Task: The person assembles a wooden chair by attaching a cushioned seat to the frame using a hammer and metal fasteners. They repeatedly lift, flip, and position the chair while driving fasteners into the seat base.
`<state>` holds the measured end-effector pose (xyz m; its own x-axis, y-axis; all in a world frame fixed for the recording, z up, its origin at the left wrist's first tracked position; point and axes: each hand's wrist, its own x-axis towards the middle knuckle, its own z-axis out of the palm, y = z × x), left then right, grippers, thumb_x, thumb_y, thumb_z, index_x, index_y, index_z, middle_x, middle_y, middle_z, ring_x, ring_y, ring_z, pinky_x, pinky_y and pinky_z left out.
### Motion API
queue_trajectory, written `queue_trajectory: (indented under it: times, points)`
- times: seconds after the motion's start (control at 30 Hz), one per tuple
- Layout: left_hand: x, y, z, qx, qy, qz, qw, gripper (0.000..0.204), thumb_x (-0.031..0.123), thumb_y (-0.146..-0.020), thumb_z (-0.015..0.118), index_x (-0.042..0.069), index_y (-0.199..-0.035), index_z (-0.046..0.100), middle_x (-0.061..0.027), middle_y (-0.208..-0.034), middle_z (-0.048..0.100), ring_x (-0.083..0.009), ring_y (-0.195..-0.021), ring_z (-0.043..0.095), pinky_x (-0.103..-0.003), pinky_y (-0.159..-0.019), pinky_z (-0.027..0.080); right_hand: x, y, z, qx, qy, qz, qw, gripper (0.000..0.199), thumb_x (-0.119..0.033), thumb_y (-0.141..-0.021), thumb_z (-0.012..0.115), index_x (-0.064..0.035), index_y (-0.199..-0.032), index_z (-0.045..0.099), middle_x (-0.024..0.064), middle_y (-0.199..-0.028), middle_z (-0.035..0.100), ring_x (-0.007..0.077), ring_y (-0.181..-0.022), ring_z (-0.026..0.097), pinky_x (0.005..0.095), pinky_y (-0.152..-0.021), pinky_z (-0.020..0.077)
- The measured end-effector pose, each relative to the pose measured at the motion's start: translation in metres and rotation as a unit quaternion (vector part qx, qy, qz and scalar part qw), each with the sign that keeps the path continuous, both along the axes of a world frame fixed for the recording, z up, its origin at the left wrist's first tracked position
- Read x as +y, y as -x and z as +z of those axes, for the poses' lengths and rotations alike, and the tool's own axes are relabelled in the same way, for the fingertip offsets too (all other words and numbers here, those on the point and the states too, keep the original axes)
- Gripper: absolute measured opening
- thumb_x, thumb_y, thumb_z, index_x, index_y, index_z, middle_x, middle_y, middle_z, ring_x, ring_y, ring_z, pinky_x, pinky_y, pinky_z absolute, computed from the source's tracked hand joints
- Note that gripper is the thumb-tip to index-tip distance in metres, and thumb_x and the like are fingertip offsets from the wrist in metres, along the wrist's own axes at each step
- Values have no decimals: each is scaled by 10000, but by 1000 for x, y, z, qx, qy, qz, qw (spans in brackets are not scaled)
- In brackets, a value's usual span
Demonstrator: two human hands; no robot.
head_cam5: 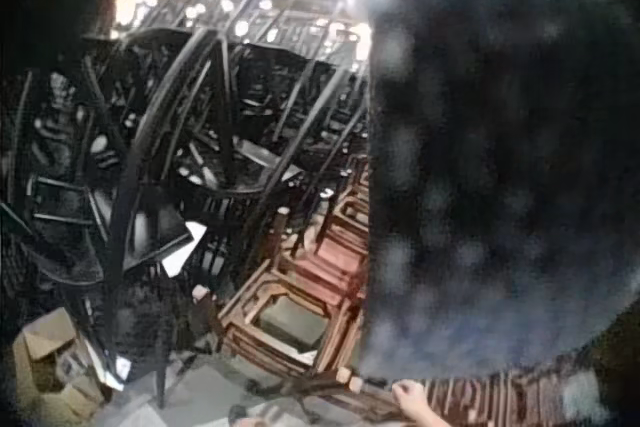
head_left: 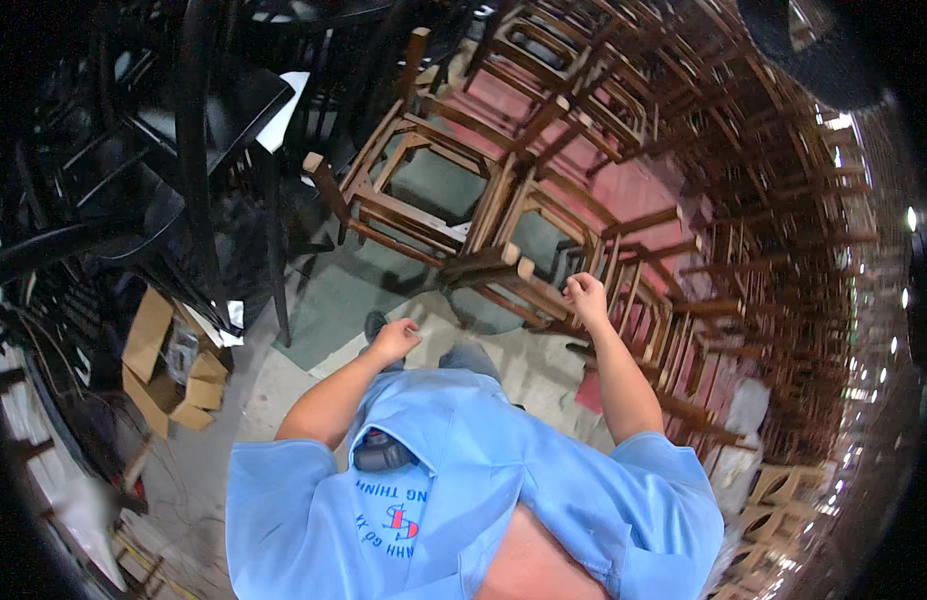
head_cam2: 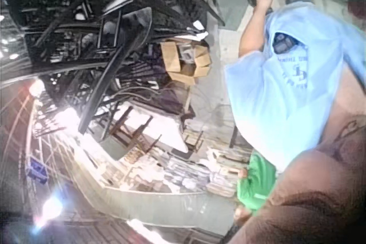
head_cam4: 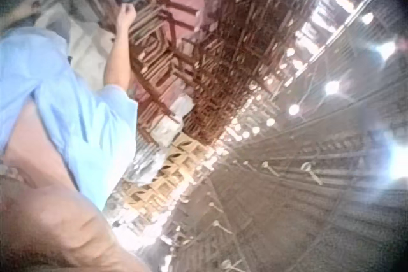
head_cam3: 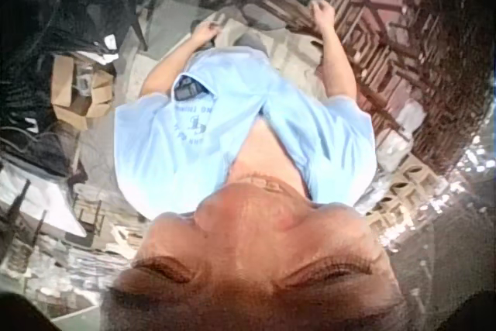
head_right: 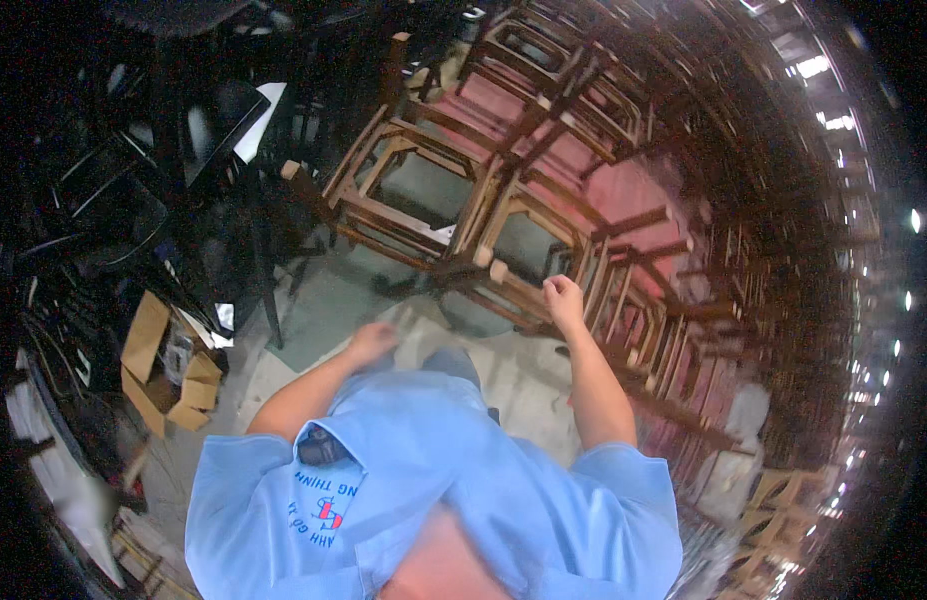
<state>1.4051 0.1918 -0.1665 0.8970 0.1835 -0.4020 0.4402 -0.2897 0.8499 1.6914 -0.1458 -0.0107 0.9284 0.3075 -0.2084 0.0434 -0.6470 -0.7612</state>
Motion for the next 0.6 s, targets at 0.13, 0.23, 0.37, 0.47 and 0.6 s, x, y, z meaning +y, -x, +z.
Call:
queue_trajectory:
  times: [0.13, 0.23, 0.37, 0.47, 0.6]
  points:
    - [-12, -67, 62, -48, 53, -9, 997, 551, 273, -781, 794, 88, -1261, 596, -136, -1019, 659, -292, -967, 648, -404, -826, 536, 97, -111, 9, -75, 71, 145, 984, 192, -166, -963, 610, 18, -943, 663, 68, -714, 670, 139, -637, 642, 304, -593, 511]
    - [-25, -117, 100, -142, 123, -16, 982, 745, 316, -820, 792, 149, -1453, 437, -151, -1383, 425, -283, -1187, 536, -402, -968, 504, 169, -176, -13, -122, 117, 280, 945, 207, -171, -932, 627, 32, -954, 662, 112, -723, 685, 182, -647, 665, 344, -614, 517]
    - [-37, -158, 147, -140, 114, 55, 982, 737, 349, -803, 807, 171, -1429, 462, -142, -1297, 465, -259, -980, 590, -362, -831, 531, 269, -243, -88, -129, 122, 438, 881, 196, -178, -870, 658, 2, -940, 688, 218, -828, 690, 368, -817, 679, 425, -743, 536]
    - [-77, -164, 143, -98, 105, 186, 972, 727, 383, -809, 804, 177, -1421, 469, -143, -1271, 459, -249, -896, 605, -350, -800, 535, 350, -237, -133, -96, 233, 538, 804, 199, -197, -876, 628, -10, -895, 696, 217, -874, 692, 409, -903, 665, 471, -817, 537]
    - [-99, -179, 170, 1, 88, 282, 955, 724, 425, -801, 799, 177, -1401, 479, -164, -1367, 416, -264, -873, 651, -356, -797, 559, 455, -205, -169, -153, 343, 604, 703, 439, -241, -894, 630, -40, -1278, 563, 184, -1331, 567, 357, -1239, 539, 462, -963, 514]
